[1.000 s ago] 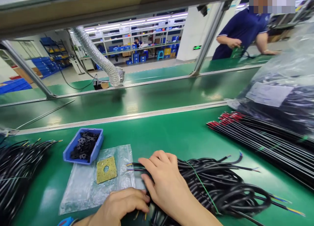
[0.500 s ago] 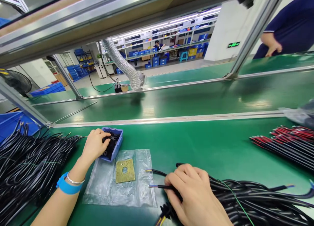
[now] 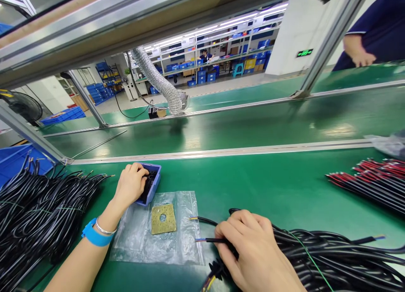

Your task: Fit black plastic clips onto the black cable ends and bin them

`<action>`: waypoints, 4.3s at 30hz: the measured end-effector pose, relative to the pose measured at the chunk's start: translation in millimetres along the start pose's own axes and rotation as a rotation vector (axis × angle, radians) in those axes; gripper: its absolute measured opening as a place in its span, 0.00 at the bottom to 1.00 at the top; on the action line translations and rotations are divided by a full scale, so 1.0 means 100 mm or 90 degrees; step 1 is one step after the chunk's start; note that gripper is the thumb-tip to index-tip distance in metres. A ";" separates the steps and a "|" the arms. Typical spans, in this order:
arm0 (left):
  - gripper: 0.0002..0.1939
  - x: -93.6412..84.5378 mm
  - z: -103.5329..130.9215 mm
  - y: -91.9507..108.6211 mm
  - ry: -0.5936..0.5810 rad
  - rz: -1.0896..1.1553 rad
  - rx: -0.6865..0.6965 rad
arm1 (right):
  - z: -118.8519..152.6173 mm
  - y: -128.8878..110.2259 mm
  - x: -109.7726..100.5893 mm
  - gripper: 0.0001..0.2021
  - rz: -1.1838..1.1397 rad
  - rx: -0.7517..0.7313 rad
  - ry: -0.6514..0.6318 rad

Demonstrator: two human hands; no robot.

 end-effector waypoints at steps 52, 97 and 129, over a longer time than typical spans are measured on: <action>0.07 -0.22 0.58 1.00 -0.192 0.500 0.072 | -0.02 -0.11 -0.11 0.05 -0.191 0.058 0.085; 0.10 -0.11 0.68 1.47 -0.167 0.983 -0.137 | -0.03 -0.09 -0.18 0.11 -0.213 0.115 0.024; 0.07 -0.11 0.66 1.67 -0.199 0.941 -0.096 | -0.04 -0.08 -0.17 0.13 -0.233 0.191 -0.052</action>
Point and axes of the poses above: each hand's wrist, its own z-axis away from the middle knuckle, its own x-axis out of the palm, y = z × x, the point moved 2 cm from there along -z, towards the middle knuckle, and after that the axes turned 5 degrees about -z, right-handed, at the moved point
